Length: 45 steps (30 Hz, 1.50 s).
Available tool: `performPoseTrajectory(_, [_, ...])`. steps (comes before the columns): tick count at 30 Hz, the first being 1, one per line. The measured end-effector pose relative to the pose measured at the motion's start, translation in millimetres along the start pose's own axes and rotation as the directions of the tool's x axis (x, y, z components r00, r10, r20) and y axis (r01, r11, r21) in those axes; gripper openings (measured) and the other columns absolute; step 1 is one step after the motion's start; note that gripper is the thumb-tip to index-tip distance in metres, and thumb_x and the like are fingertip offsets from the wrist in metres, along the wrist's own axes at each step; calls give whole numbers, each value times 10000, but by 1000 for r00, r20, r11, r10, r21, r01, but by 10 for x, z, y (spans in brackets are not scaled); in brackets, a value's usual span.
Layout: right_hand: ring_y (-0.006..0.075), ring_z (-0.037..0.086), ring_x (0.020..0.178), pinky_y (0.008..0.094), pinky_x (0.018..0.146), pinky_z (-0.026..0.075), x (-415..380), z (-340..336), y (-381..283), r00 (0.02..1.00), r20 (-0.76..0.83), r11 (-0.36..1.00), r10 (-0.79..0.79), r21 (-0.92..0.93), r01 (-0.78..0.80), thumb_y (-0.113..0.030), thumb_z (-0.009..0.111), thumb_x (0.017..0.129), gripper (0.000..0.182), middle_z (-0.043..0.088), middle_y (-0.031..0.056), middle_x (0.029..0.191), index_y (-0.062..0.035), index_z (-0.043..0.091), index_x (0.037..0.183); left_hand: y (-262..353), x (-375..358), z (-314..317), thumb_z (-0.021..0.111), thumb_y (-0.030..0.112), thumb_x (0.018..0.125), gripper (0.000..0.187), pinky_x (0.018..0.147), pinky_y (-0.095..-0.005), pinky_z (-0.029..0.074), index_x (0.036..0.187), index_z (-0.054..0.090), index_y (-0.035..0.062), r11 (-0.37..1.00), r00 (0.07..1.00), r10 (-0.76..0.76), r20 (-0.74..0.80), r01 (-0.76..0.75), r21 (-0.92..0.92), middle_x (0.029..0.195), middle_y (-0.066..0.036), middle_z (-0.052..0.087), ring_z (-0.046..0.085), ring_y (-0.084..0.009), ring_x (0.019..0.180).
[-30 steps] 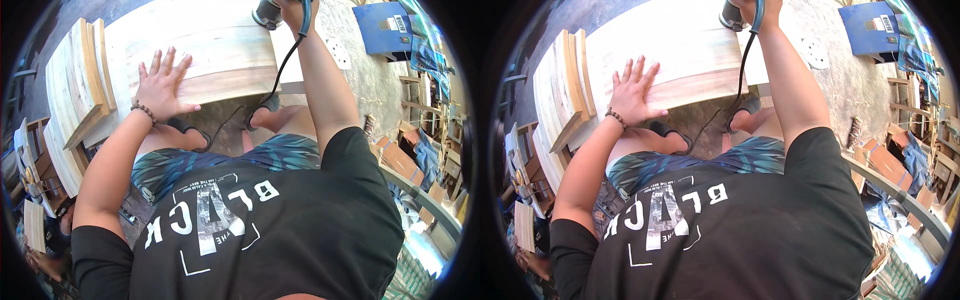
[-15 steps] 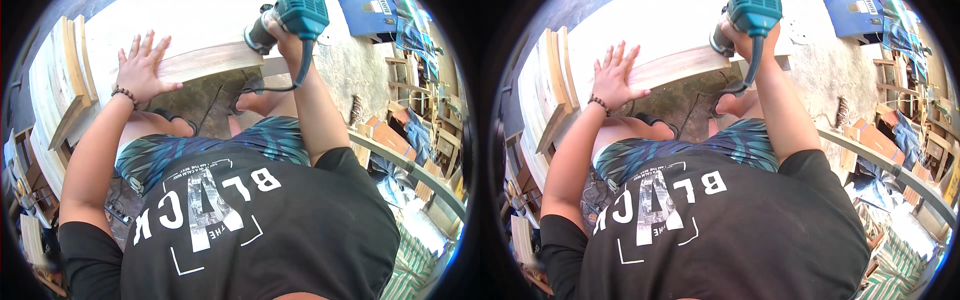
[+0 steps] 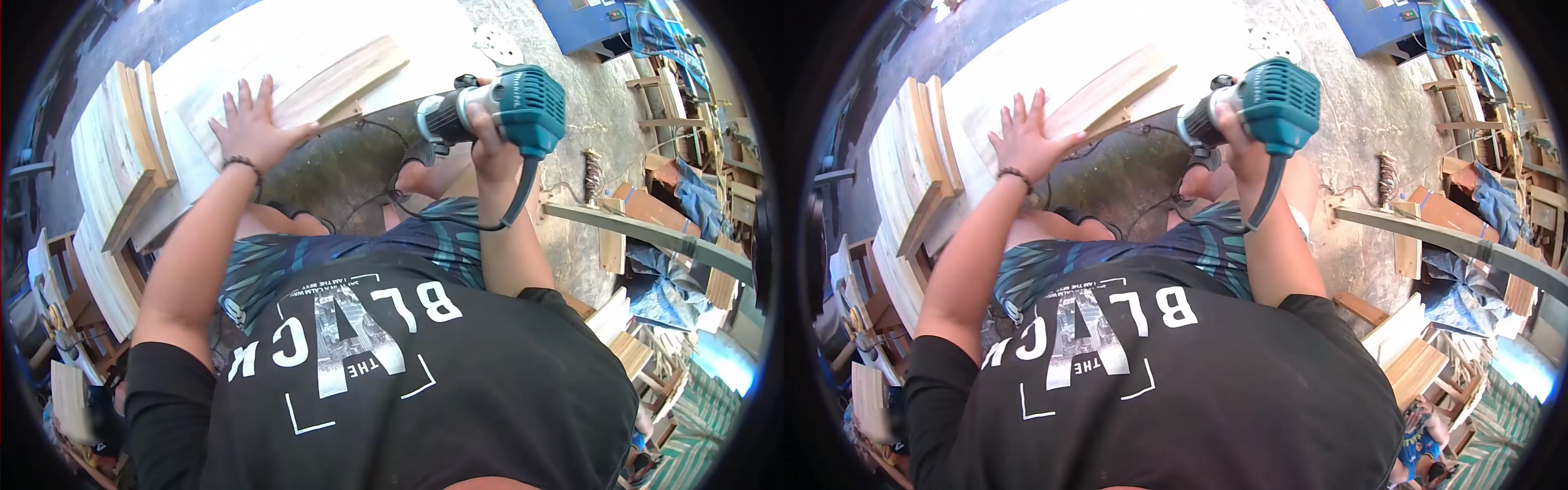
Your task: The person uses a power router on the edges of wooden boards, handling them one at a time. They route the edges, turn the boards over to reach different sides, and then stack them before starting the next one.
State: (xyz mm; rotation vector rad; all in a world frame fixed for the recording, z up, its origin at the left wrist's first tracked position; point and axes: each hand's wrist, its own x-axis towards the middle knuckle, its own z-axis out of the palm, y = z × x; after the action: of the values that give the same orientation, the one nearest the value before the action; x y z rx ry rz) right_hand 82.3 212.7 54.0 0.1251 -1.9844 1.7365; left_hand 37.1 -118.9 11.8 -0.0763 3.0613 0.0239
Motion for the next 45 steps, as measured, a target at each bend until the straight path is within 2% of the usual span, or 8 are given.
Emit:
performPoseTrajectory(6, [272, 664, 1062, 379, 995, 506, -28, -113, -1, 999, -52, 999, -4, -34, 2, -75, 689, 845, 340, 696, 151, 1148, 37, 660, 1165, 793, -175, 14, 702, 681, 821, 1079, 1250, -659, 97, 1657, 293, 134, 889, 930, -364, 45, 362, -282, 1700, -301, 171, 112, -492, 1584])
performPoseTrajectory(10, [268, 641, 1105, 384, 1011, 488, -148, -106, 72, 998, 48, 999, 38, -38, -36, -83, 684, 855, 363, 675, 140, 1185, 21, 654, 1202, 788, -407, 34, 690, 540, 897, 932, 1254, -642, 126, 1649, 310, 143, 922, 981, -146, 131, 183, -341, 1698, -302, 171, 151, -493, 1576])
performPoseTrajectory(13, [262, 637, 1113, 388, 1011, 491, -170, -65, 87, 994, 72, 996, 88, -5, -87, -76, 694, 843, 382, 670, 135, 1189, 8, 650, 1213, 632, -620, -44, 656, 529, 939, 906, 1250, -646, 139, 1667, 254, 170, 904, 893, 428, 138, -420, -82, 1703, -284, 175, 162, -470, 1582])
performPoseTrajectory(17, [251, 633, 1121, 384, 1013, 493, -129, -15, 121, 985, 66, 986, 159, 46, -162, -76, 704, 837, 400, 666, 129, 1196, -1, 643, 1225, 612, -423, 13, 552, 529, 992, 820, 1253, -641, 142, 1665, 250, 171, 850, 849, 524, 68, -517, -99, 1724, -213, 188, 167, -422, 1594])
performPoseTrajectory(26, [246, 610, 1162, 392, 1006, 488, -159, -53, 328, 982, 68, 980, 177, 83, -183, -123, 723, 897, 465, 633, 117, 1257, -7, 596, 1329, 993, 920, 120, 483, 441, 1013, 766, 1285, -586, 118, 1674, 212, 165, 912, 914, 405, -1, -404, -74, 1744, -131, 186, 149, -348, 1611])
performPoseTrajectory(32, [243, 567, 1210, 428, 1003, 497, -113, -73, 297, 859, 179, 822, 479, 252, -511, -182, 727, 932, 589, 557, 115, 1347, -40, 503, 1457, 1180, 1634, 60, 501, 498, 968, 808, 1297, -570, 96, 1669, 245, 189, 930, 936, 351, -23, -351, -109, 1747, -114, 188, 137, -346, 1614])
performPoseTrajectory(39, [248, 588, 1188, 425, 1021, 495, 35, -72, 394, 898, 187, 874, 398, 219, -433, -148, 707, 916, 588, 575, 134, 1332, -17, 509, 1454, 1032, 2134, -63, 537, 584, 943, 850, 1295, -565, 118, 1638, 326, 142, 981, 984, 175, 37, -171, -95, 1700, -133, 309, 211, -342, 1593])
performPoseTrajectory(45, [268, 619, 1177, 413, 1052, 492, 106, -48, 439, 947, 115, 939, 300, 136, -314, -97, 690, 856, 525, 637, 156, 1307, -5, 569, 1358, 107, 2303, 133, 491, 645, 967, 841, 1281, -509, 192, 1605, 393, 107, 991, 992, 77, -98, -88, -106, 1662, -180, 368, 256, -349, 1575])
